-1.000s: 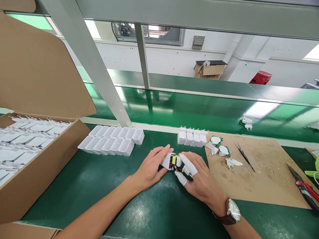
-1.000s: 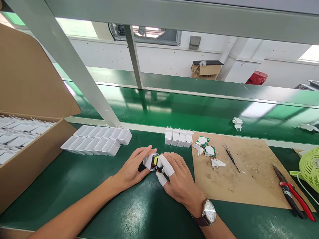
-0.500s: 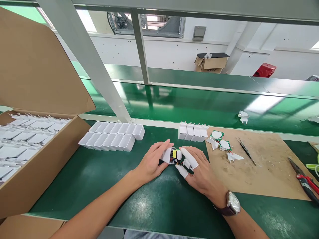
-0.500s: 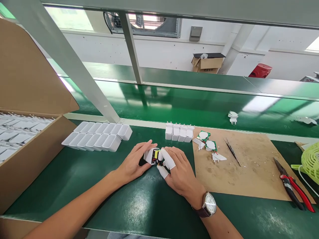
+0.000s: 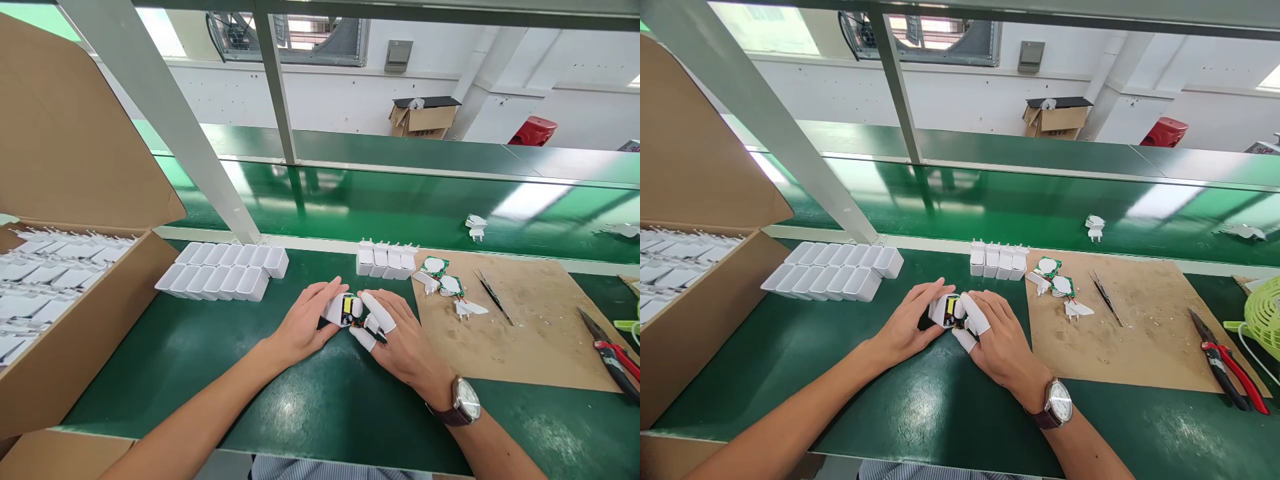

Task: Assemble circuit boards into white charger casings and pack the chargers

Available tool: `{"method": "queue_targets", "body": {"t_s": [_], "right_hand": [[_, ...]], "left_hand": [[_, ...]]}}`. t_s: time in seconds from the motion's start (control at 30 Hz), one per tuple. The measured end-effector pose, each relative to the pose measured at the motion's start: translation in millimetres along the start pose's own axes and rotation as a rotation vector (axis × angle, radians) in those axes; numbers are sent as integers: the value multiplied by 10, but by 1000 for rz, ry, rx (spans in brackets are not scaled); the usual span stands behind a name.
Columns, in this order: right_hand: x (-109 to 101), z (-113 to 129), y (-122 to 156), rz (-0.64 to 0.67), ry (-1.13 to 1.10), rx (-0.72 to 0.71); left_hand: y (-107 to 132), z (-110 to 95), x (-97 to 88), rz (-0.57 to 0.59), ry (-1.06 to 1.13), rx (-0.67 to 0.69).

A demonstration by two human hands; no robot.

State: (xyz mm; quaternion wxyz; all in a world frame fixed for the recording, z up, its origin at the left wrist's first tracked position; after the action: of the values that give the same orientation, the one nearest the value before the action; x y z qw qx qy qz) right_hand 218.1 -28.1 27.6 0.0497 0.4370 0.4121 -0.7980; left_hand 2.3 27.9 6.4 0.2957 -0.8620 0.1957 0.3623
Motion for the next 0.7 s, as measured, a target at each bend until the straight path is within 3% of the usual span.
{"method": "queue_targets", "body": {"t_s": [0.23,0.4,0.5,0.7], "right_hand": [[42,7,-1,-28,-111,9],[13,-91,61,-50,-502,236],[33,-169,71,-122,-553,338],[173,-88,-7,-12,-449,96]], "left_hand": [[6,-65,33,25,-13,8],[12,-50,33,162,209,-62],[5,-33,22,169,295,-113],[15,-3,25,111,507,-275]]}}
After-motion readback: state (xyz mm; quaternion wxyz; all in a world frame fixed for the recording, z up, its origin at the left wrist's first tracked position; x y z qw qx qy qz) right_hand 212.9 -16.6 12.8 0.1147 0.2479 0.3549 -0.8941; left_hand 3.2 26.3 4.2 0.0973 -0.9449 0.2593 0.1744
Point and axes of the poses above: each hand's wrist, its own y-axis away from the middle knuckle, its own x-axis out of the palm, z = x × y, the point moved 2 cm from there along -y, towards the middle knuckle, and after that the axes turned 7 degrees about -x, right-handed, at the moved point
